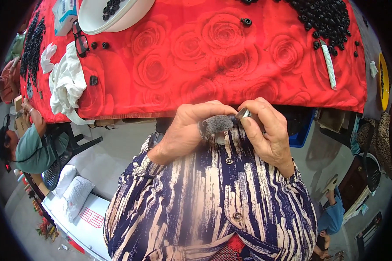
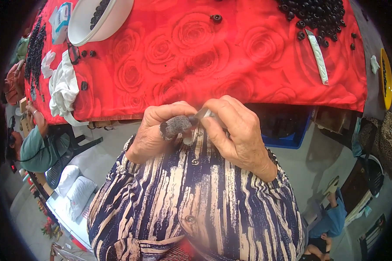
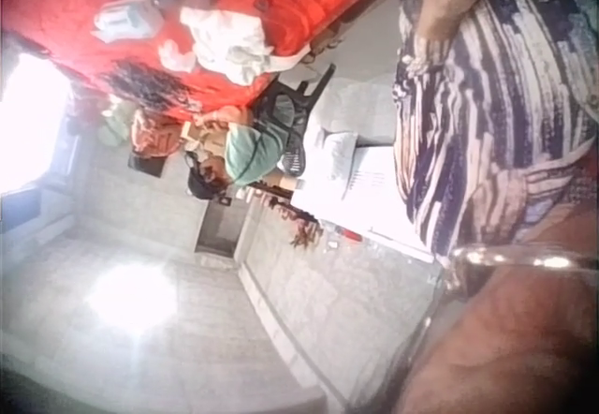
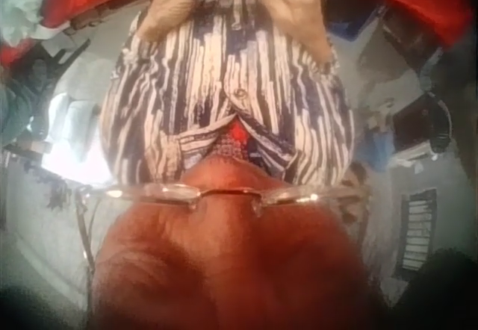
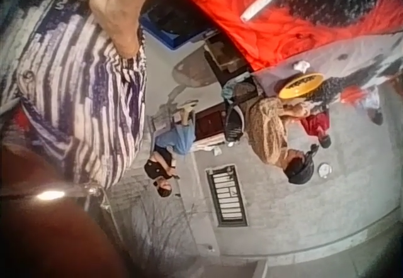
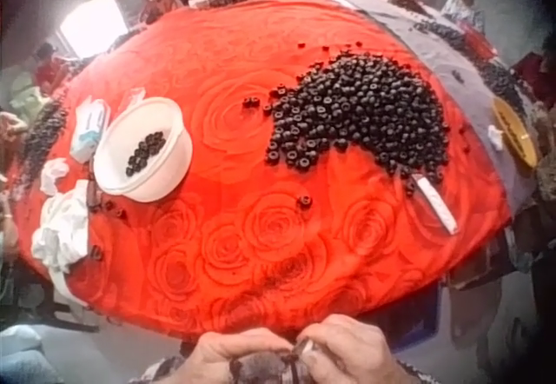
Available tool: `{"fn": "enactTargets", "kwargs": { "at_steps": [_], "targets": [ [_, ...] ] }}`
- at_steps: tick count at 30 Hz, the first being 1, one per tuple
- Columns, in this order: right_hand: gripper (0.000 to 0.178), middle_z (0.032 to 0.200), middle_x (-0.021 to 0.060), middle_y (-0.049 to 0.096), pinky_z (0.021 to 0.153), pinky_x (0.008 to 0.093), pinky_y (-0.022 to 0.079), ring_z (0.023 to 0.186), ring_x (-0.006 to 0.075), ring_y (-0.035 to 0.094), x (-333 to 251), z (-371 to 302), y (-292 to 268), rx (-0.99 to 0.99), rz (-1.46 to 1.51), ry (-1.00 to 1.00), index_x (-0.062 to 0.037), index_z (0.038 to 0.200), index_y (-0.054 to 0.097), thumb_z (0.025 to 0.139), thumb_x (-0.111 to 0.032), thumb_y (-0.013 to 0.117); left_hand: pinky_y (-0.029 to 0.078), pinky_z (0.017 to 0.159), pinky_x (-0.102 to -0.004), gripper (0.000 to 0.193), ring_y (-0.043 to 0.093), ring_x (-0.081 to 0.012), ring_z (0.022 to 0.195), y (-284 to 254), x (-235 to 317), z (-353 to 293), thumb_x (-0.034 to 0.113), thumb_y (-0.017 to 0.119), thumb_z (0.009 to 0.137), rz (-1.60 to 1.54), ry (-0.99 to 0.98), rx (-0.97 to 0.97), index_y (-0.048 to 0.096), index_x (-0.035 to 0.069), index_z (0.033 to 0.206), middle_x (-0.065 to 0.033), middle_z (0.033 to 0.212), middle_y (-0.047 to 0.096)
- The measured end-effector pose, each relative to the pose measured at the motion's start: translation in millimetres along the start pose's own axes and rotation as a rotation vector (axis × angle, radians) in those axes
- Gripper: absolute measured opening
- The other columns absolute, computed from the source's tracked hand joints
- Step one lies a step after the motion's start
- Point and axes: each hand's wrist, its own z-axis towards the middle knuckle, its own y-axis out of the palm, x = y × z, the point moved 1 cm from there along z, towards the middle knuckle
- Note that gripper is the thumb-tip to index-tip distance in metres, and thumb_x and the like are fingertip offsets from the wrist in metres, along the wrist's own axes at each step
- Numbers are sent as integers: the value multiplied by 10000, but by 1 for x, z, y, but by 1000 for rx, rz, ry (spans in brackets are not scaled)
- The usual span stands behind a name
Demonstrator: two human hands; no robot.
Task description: The person assembles small black rings onto grey cylindrical parts by hand, taking the rings from a white bowl and attaching them to the cylindrical bases.
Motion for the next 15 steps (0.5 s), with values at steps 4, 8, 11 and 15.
{"fn": "enactTargets", "kwargs": {
  "at_steps": [4, 8, 11, 15],
  "targets": [
    [140, 762, 79, 517, 567, 254, 373, 615, 143, 470, 0, 0, -1, -41, 13, -1, 40, 974, 565, 859, -40, 569, 470, 714, -215, 213, 572, -92, 861, -2, -2, 1, 2, 524, 889, -19, -18, -8, 621, -22, 1076, -37, 987, 594],
    [175, 736, 123, 530, 553, 339, 422, 629, 260, 540, -4, 3, -3, -55, -10, 41, 14, 935, 572, 771, 0, 632, 465, 702, -220, 217, 566, -94, 843, -2, 0, 1, 7, 513, 894, -42, -54, -17, 617, -12, 1084, -33, 984, 590],
    [174, 736, 127, 531, 555, 348, 417, 628, 270, 536, -2, 3, -2, -45, -2, 11, 13, 938, 572, 774, -2, 629, 459, 690, -225, 221, 560, -93, 833, -2, -2, 1, 13, 507, 897, -29, -65, 1, 616, -2, 1088, -30, 980, 589],
    [171, 736, 131, 531, 564, 350, 419, 632, 279, 537, 0, 3, -1, -47, 21, 15, 14, 941, 572, 779, -1, 625, 454, 692, -222, 224, 554, -88, 832, -2, -3, 0, 13, 507, 895, -32, -76, 8, 617, 5, 1090, -21, 977, 588]
  ]
}}
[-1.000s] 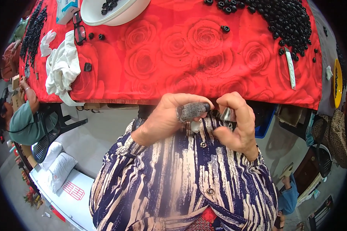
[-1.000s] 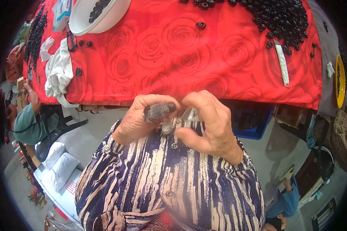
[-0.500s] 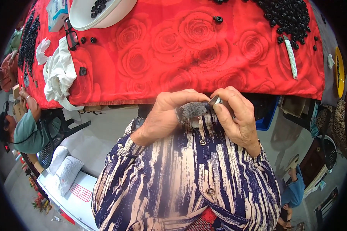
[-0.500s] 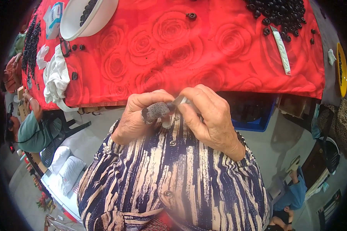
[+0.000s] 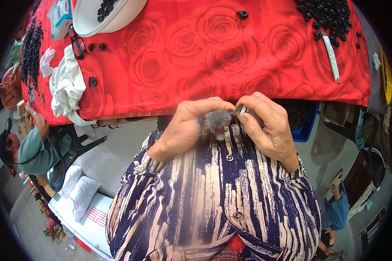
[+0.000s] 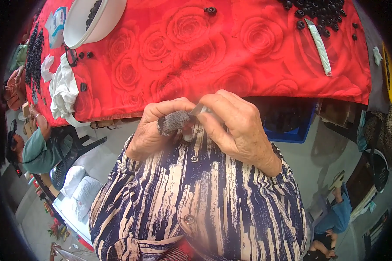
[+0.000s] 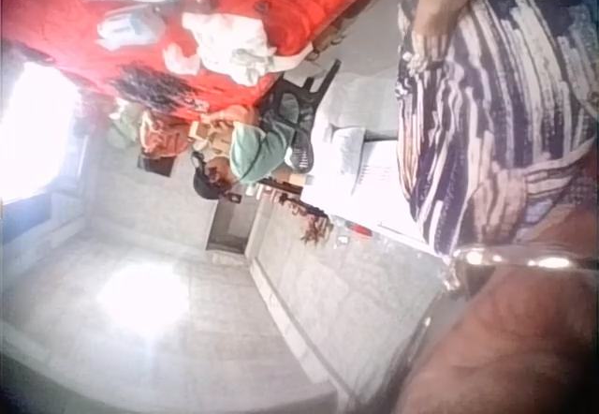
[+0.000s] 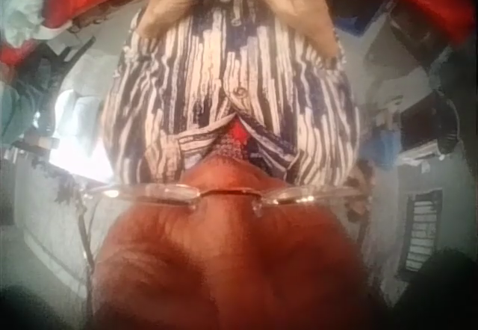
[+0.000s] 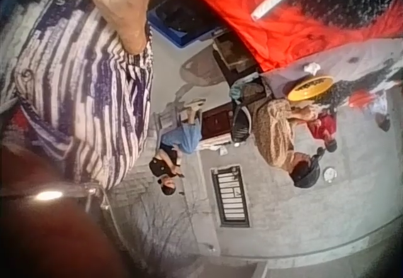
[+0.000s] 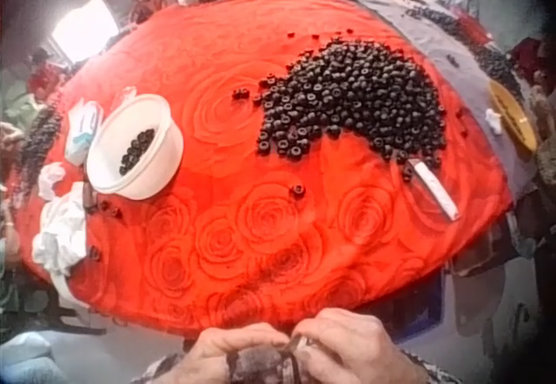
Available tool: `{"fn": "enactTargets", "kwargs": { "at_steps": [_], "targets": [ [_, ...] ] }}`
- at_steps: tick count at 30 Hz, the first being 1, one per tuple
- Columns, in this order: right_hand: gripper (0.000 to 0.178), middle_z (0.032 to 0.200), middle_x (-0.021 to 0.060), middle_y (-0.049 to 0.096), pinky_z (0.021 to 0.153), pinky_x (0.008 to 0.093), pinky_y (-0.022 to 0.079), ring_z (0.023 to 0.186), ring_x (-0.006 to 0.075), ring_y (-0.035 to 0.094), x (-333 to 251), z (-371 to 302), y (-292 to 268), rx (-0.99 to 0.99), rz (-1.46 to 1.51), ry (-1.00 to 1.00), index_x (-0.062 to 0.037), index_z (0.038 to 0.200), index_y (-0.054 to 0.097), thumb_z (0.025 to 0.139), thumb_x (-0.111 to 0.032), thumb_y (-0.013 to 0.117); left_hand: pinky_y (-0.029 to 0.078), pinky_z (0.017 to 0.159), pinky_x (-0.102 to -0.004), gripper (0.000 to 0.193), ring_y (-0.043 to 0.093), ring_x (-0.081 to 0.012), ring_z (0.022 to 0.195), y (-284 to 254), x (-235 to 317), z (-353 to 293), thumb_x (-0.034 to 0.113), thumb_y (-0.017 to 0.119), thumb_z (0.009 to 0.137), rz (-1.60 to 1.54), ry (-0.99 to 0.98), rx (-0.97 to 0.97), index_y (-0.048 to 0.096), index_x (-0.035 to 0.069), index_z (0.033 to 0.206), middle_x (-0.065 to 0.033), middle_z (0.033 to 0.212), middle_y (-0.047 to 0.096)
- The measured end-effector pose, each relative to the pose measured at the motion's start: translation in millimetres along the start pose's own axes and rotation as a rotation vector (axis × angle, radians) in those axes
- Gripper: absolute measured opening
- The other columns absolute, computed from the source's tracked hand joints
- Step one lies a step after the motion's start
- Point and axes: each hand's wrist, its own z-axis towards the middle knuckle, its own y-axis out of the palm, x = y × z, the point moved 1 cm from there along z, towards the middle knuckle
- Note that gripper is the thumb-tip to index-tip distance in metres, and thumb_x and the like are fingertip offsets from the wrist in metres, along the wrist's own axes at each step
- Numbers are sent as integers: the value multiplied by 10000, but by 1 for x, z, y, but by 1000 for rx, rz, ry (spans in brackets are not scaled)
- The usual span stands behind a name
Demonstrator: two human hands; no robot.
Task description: The person assembles small black rings onto grey cylindrical parts by hand, taking the rings from a white bowl and attaching them to the cylindrical bases.
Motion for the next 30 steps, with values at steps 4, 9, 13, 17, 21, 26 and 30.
{"fn": "enactTargets", "kwargs": {
  "at_steps": [4, 9, 13, 17, 21, 26, 30],
  "targets": [
    [162, 734, 131, 534, 568, 347, 421, 636, 277, 541, 3, 1, 1, -8, 23, -16, 19, 944, 575, 789, -1, 617, 447, 695, -215, 225, 549, -80, 824, 0, 0, 0, 14, 504, 897, 9, -9, 29, 617, 5, 1091, -11, 972, 589],
    [142, 726, 130, 534, 555, 342, 418, 617, 263, 537, 5, 0, 2, -22, 69, 16, 24, 931, 580, 795, -3, 611, 456, 661, -214, 214, 558, -82, 760, 0, 1, 0, 52, 522, 907, -18, -62, 38, 621, 4, 1090, -22, 923, 606],
    [139, 710, 127, 530, 545, 339, 412, 606, 257, 534, 9, 1, 2, -42, 68, -4, 24, 922, 582, 789, -4, 610, 468, 612, -221, 211, 570, -94, 680, -1, -2, 1, 101, 555, 907, -56, -82, 67, 635, 4, 1076, -43, 869, 629],
    [137, 702, 122, 530, 547, 345, 413, 609, 263, 536, 12, 1, 0, -67, 78, -13, 17, 916, 586, 783, -8, 606, 472, 606, -225, 206, 573, -99, 670, -4, -3, 3, 104, 567, 899, -78, -106, 57, 646, 8, 1063, -48, 862, 636],
    [126, 697, 120, 532, 550, 352, 416, 615, 268, 541, 9, 6, -4, -126, 35, -1, 12, 905, 589, 782, -11, 603, 473, 607, -226, 201, 576, -101, 671, -6, -3, 5, 96, 571, 893, -61, -106, 58, 652, 8, 1054, -55, 854, 641],
    [124, 697, 121, 541, 556, 354, 429, 626, 273, 559, 10, 6, -7, -145, 22, -23, 4, 881, 594, 762, -21, 618, 472, 614, -227, 202, 579, -99, 691, -7, -7, 7, 91, 574, 889, -95, -113, 40, 654, 5, 1054, -57, 846, 646],
    [164, 715, 124, 556, 562, 364, 448, 633, 282, 565, 7, 1, -5, -296, -41, -182, 4, 867, 591, 723, -39, 658, 474, 634, -220, 193, 572, -89, 709, -11, -5, 14, 96, 580, 884, -157, -54, 56, 652, -14, 1025, -41, 855, 637]
  ]
}}
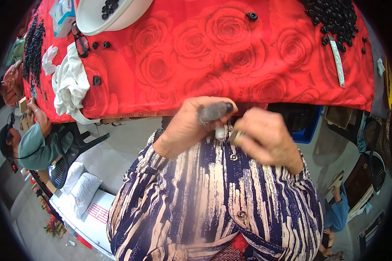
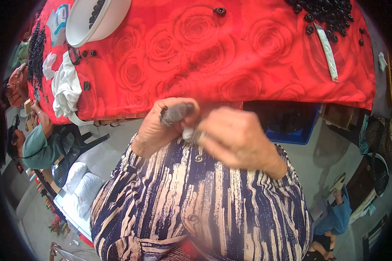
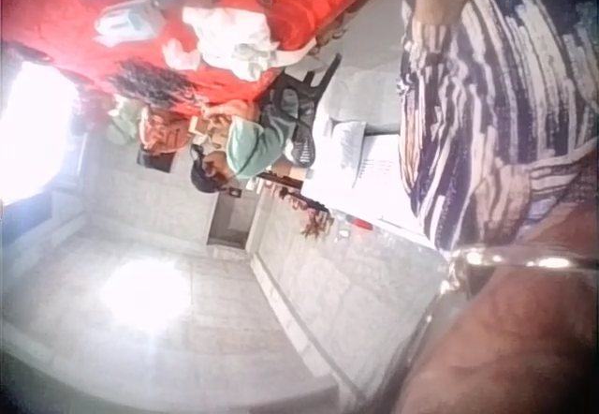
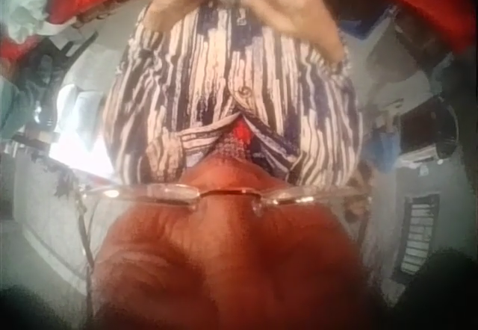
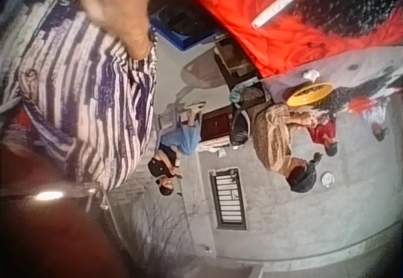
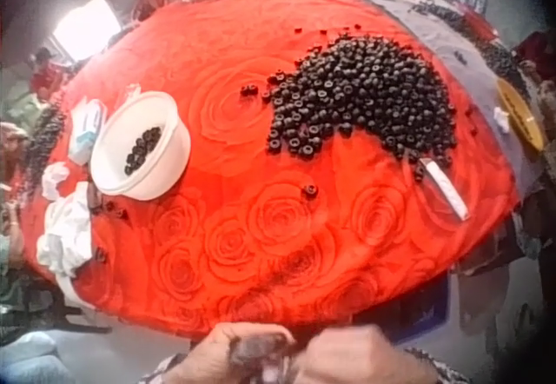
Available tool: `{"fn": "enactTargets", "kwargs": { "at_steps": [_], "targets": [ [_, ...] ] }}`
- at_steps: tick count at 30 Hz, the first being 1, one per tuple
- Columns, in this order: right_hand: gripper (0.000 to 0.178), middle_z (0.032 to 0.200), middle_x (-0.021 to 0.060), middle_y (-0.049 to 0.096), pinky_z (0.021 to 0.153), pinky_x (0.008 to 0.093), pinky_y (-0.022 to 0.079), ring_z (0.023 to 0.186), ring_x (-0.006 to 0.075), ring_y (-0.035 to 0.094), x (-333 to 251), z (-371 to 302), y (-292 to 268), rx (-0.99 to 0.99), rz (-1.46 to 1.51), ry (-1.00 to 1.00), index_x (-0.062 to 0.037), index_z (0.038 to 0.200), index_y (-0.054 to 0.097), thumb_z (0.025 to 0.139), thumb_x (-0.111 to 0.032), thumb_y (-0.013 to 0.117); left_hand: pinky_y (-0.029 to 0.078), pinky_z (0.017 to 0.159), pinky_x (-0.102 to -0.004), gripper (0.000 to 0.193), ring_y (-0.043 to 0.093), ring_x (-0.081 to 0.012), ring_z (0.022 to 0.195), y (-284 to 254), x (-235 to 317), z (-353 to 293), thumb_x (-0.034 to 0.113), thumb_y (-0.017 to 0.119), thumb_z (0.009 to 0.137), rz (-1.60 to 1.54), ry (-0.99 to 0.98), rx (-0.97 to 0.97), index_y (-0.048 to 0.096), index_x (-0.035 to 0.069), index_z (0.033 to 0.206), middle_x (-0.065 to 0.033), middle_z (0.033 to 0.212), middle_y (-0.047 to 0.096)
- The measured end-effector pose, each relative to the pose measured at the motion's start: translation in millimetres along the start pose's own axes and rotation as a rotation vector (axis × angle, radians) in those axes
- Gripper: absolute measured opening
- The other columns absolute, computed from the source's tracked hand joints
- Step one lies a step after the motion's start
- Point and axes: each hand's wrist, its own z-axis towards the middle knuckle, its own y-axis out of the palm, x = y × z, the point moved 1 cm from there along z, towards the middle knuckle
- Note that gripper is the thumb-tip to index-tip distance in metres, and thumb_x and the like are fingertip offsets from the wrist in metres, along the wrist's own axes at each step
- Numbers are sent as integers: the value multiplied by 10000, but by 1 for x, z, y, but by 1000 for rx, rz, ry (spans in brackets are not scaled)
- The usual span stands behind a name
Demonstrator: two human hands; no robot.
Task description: The person assembles small black rings onto grey cylindrical parts by hand, taking the rings from a white bowl and attaching them to the cylindrical bases.
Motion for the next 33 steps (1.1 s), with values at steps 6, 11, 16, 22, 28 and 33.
{"fn": "enactTargets", "kwargs": {
  "at_steps": [6, 11, 16, 22, 28, 33],
  "targets": [
    [274, 729, 114, 548, 564, 340, 461, 624, 262, 554, -11, -3, -8, 217, 72, 86, 10, 935, 607, 673, -3, 685, 429, 618, -235, 219, 531, -89, 692, 3, -3, -1, 191, 618, 863, 49, 30, 28, 634, -21, 914, -24, 749, 561],
    [360, 746, 102, 550, 529, 317, 456, 610, 244, 552, 0, 4, 5, 369, -55, -30, 10, 958, 616, 611, 31, 707, 488, 610, -195, 204, 584, -72, 708, 8, -4, -7, 108, 577, 892, 4, -2, 32, 637, -2, 1053, -42, 842, 643],
    [370, 741, 93, 584, 484, 304, 404, 562, 208, 525, 4, 9, 9, 391, -247, -276, 33, 977, 634, 631, -22, 755, 491, 605, -204, 182, 588, -75, 707, 2, -7, -4, 125, 575, 898, -60, -55, -51, 641, 0, 1014, -44, 850, 647],
    [343, 693, 55, 551, 454, 305, 361, 517, 182, 485, 2, 11, 8, 434, -437, -421, 29, 943, 638, 618, 2, 743, 486, 611, -199, 185, 586, -70, 705, 10, -1, -4, 136, 578, 898, -106, -61, -117, 637, -8, 997, -34, 830, 640],
    [204, 656, 60, 503, 446, 317, 327, 497, 205, 459, 1, 10, 6, 478, -445, -468, 14, 842, 607, 675, -28, 716, 499, 671, -229, 202, 605, -111, 786, 10, 23, -17, -10, 622, 823, 234, 184, 179, 639, -50, 1021, -63, 912, 647],
    [150, 678, 118, 523, 499, 372, 397, 571, 285, 515, 19, 8, -21, 689, -582, -196, 2, 842, 583, 728, -10, 680, 475, 546, -205, 200, 626, -103, 703, 14, 122, -33, 19, 662, 813, 798, 962, 527, 677, 8, 1012, -77, 873, 684]
  ]
}}
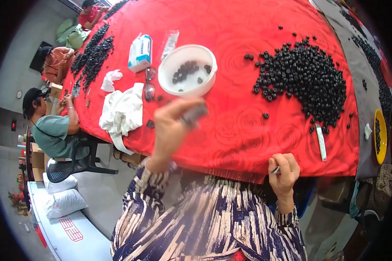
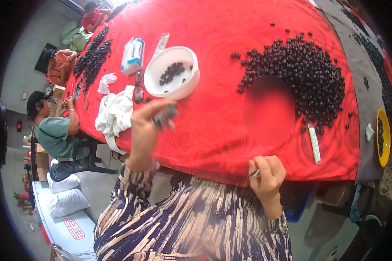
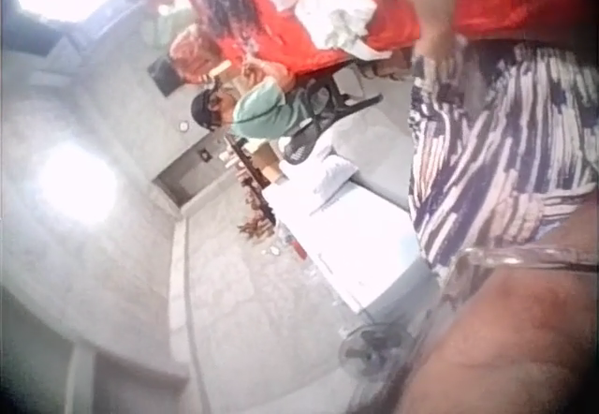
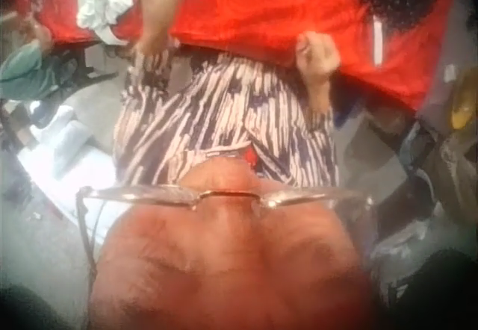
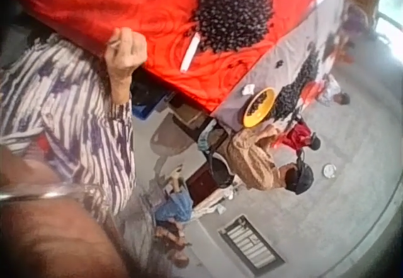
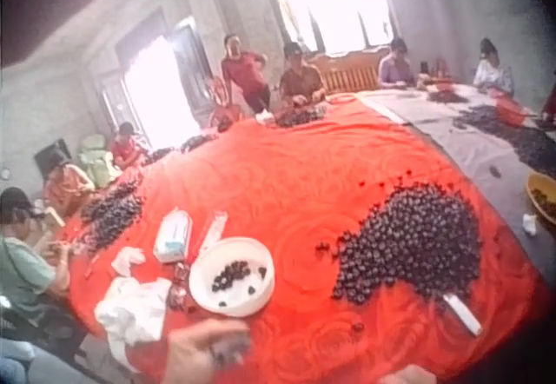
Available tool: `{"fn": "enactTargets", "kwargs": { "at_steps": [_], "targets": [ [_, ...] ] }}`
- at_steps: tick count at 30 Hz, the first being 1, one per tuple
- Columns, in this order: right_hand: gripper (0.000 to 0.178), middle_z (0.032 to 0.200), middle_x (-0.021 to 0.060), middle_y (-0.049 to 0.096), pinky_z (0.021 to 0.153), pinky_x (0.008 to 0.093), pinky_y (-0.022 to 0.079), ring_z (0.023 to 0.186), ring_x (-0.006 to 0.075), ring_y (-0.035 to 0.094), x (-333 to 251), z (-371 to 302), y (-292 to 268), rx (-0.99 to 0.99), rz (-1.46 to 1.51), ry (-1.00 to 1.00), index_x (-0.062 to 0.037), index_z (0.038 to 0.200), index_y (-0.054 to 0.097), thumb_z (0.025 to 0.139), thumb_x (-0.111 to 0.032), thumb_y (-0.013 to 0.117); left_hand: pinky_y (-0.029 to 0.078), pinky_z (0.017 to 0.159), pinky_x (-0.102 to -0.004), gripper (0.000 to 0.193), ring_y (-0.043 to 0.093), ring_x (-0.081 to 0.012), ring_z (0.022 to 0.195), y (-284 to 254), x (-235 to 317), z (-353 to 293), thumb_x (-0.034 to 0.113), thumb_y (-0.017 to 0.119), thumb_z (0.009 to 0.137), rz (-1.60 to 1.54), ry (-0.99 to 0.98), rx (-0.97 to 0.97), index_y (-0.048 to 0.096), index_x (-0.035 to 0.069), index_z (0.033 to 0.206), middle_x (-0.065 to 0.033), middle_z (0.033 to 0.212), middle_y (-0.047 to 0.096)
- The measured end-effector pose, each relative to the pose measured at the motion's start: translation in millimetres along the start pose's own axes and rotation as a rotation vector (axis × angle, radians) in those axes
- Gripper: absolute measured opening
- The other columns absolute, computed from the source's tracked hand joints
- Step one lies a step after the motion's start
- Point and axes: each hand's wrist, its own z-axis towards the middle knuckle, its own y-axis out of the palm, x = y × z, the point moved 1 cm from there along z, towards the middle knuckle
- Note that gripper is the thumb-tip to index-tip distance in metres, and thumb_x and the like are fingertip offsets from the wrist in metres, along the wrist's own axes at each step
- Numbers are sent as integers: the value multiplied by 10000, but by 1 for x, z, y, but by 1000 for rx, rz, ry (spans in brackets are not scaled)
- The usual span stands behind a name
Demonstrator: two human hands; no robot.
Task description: The person assembles small black rings onto grey cylindrical parts by hand, taking the rings from a white bowl and attaching them to the cylindrical bases.
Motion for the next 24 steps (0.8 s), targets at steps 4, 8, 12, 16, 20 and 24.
{"fn": "enactTargets", "kwargs": {
  "at_steps": [4, 8, 12, 16, 20, 24],
  "targets": [
    [138, 690, 115, 492, 518, 381, 405, 595, 296, 516, 17, 17, 5, -1, -57, -8, -11, 836, 560, 748, -14, 666, 491, 649, -229, 296, 624, -96, 761, -47, -4, 74, 9, 636, 791, 477, 189, 108, 667, 34, 1084, -105, 952, 699],
    [151, 688, 108, 486, 525, 385, 409, 592, 287, 517, 31, 16, 14, 34, -58, 74, -27, 830, 563, 733, -26, 679, 500, 659, -262, 367, 636, -141, 769, -27, -16, 100, -36, 635, 758, 692, 264, 225, 643, 30, 1119, -99, 872, 672],
    [174, 684, 102, 488, 524, 385, 412, 593, 289, 522, 35, 15, 15, 42, -72, 115, -34, 830, 572, 705, -31, 693, 492, 648, -324, 247, 627, -216, 751, 38, -23, 75, -60, 611, 760, 441, 456, -282, 665, 12, 990, -126, 837, 633],
    [176, 683, 100, 493, 526, 380, 415, 594, 285, 525, 33, 14, 17, 41, -69, 129, -33, 832, 578, 702, -37, 696, 488, 691, -283, 167, 618, -182, 803, 92, -48, 67, 38, 667, 796, 450, 255, -511, 678, -2, 957, -109, 845, 644],
    [178, 685, 89, 505, 528, 374, 418, 594, 275, 531, 27, 17, 19, 30, -78, 117, -35, 830, 583, 698, -46, 702, 492, 696, -343, 199, 623, -259, 794, 113, -61, 66, 56, 669, 760, 431, 254, -545, 678, 14, 954, -144, 862, 628],
    [176, 687, 77, 513, 525, 373, 411, 591, 268, 533, 28, 16, 18, 23, -102, 101, -38, 828, 586, 697, -55, 703, 492, 683, -378, 200, 620, -311, 781, 120, -59, 59, 45, 654, 735, 515, 255, -593, 673, 27, 933, -146, 871, 621]
  ]
}}
